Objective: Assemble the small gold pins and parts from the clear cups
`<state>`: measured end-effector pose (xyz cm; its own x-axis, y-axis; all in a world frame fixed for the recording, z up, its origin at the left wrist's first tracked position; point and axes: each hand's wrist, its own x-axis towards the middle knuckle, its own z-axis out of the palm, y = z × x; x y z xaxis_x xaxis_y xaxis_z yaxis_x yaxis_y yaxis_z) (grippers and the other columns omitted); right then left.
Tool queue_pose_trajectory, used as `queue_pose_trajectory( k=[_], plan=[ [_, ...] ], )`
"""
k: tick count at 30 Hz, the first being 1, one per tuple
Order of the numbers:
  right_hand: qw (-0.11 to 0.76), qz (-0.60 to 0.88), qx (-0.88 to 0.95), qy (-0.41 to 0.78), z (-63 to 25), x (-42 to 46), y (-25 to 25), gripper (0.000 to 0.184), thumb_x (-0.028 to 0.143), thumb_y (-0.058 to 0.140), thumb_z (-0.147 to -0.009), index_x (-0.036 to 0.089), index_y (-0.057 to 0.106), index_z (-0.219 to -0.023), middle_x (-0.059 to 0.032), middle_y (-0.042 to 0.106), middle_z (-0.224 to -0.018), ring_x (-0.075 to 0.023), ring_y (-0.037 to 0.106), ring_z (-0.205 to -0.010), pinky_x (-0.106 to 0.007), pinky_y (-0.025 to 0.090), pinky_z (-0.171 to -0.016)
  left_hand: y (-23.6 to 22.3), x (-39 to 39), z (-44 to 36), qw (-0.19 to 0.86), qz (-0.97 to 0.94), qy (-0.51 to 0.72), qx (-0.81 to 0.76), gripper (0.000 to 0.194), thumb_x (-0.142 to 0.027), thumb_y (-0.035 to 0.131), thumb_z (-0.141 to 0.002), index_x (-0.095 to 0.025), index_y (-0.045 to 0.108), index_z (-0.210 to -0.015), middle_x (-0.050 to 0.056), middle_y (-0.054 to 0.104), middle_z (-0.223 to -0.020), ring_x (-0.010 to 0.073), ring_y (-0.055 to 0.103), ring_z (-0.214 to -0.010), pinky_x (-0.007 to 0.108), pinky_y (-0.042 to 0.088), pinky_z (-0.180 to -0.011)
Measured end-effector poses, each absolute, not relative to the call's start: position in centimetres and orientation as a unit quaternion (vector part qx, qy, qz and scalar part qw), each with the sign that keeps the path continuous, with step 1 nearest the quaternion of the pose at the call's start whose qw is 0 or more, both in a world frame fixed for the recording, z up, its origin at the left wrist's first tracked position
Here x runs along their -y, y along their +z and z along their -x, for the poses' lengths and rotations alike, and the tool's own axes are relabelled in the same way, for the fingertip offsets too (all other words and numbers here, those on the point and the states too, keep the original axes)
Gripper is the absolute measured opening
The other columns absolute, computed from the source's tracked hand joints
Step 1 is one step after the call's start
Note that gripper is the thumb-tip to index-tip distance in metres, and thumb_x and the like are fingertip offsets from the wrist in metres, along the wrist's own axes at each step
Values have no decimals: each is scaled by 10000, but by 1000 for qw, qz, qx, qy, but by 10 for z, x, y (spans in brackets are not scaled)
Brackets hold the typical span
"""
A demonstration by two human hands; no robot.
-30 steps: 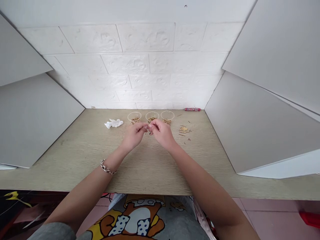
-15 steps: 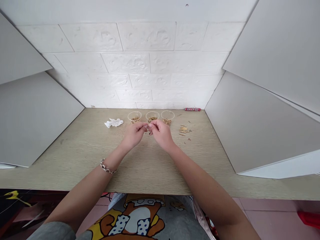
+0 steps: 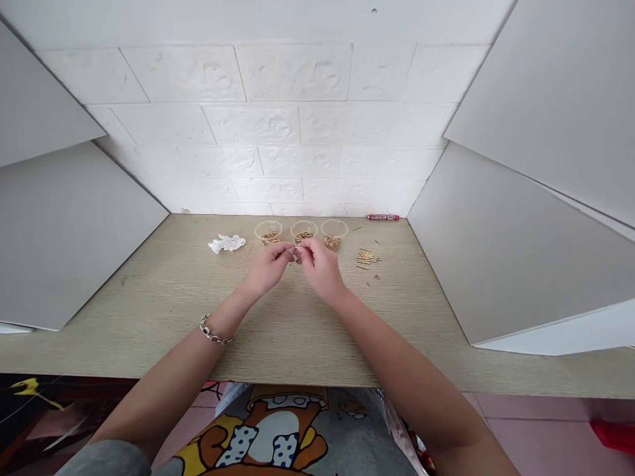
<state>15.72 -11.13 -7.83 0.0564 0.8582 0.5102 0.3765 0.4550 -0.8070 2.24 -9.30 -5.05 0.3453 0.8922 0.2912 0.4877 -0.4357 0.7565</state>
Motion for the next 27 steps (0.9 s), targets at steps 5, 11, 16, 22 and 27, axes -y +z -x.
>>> queue_pose_trajectory(
  k=[5, 11, 16, 22, 27],
  plan=[
    [549, 477, 648, 225, -158, 110, -80, 123, 306, 441, -854, 211, 516, -832, -9, 627, -709, -138, 604, -672, -284, 465, -649, -52, 93, -22, 257, -785, 360, -434, 265, -214, 417, -857, -166, 628, -704, 0, 650, -698, 124, 576, -685, 241, 427, -655],
    [548, 479, 644, 236, -158, 110, -80, 113, 305, 452, -844, 212, 508, -816, -9, 634, -725, -138, 618, -679, -285, 476, -646, -56, 93, -22, 166, -813, 373, -415, 246, -168, 421, -856, -161, 621, -713, 12, 644, -703, 128, 569, -697, 248, 434, -690],
    [540, 486, 638, 256, -158, 109, -78, 112, 300, 457, -834, 207, 504, -793, -3, 629, -723, -138, 627, -682, -293, 480, -656, -60, 91, -20, 97, -830, 382, -395, 233, -156, 417, -860, -158, 632, -770, 29, 642, -726, 133, 569, -696, 248, 436, -670],
    [530, 492, 613, 319, -160, 107, -75, 110, 289, 481, -815, 196, 526, -778, 6, 632, -704, -137, 641, -654, -297, 493, -660, -60, 92, -19, 53, -850, 362, -378, 241, -138, 395, -865, -153, 617, -773, 47, 622, -736, 140, 555, -695, 254, 426, -656],
    [519, 509, 576, 374, -159, 106, -74, 112, 278, 495, -799, 185, 545, -761, -5, 652, -690, -144, 654, -625, -289, 513, -616, -61, 94, -19, 18, -853, 343, -393, 237, -131, 385, -854, -151, 595, -747, 56, 587, -718, 148, 534, -688, 261, 422, -642]
  ],
)
